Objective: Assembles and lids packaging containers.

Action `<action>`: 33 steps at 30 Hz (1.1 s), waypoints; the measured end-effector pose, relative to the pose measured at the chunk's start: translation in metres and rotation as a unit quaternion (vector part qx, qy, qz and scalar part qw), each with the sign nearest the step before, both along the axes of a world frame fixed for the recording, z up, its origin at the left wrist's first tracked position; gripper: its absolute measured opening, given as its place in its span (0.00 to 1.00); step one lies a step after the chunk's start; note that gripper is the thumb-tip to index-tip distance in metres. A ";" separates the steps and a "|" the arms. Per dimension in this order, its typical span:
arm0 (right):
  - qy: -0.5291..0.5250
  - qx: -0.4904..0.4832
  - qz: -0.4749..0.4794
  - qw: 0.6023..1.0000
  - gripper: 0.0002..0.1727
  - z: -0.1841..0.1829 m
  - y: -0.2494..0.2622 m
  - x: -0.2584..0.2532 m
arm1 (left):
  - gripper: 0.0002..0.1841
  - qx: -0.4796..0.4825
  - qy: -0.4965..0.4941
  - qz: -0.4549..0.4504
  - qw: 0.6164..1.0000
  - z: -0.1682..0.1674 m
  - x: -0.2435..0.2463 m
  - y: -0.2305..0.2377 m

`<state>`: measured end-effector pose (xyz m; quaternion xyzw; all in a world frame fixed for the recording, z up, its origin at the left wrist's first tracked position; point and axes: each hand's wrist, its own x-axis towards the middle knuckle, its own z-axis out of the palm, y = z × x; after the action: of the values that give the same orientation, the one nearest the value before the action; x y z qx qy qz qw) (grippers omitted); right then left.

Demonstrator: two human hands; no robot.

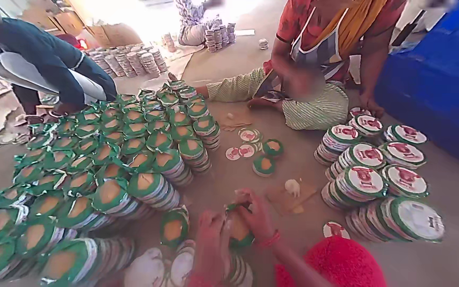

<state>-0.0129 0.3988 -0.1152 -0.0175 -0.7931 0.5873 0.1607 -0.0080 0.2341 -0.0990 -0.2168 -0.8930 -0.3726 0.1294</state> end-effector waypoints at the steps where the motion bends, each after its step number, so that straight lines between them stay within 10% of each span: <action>1: 0.012 -0.004 -0.001 1.000 0.21 -0.001 0.000 -0.001 | 0.19 0.039 -0.073 -0.060 0.995 0.004 -0.008 -0.016; 5: 0.014 -0.042 0.018 0.999 0.22 -0.001 -0.004 -0.002 | 0.18 0.148 -0.273 -0.201 0.929 -0.001 -0.047 -0.054; 10: 0.005 -0.087 0.035 0.996 0.23 -0.002 0.000 -0.006 | 0.19 0.199 -0.282 -0.171 0.923 -0.013 -0.059 -0.031; 18: -0.002 -0.114 0.012 0.993 0.26 -0.001 -0.006 -0.008 | 0.02 0.203 -0.099 -0.121 0.967 -0.028 -0.053 -0.015; 27: -0.067 -0.085 0.037 0.993 0.33 0.009 0.013 0.002 | 0.10 -0.026 0.185 -0.024 0.982 -0.027 -0.030 0.004; 33: -0.011 -0.033 -0.036 0.999 0.25 0.006 -0.011 0.001 | 0.08 -0.066 0.190 0.052 0.978 -0.022 -0.008 0.023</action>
<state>-0.0120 0.3876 -0.1088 -0.0579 -0.7738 0.6068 0.1721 -0.0155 0.2567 -0.1211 -0.2448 -0.8849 -0.2574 0.3012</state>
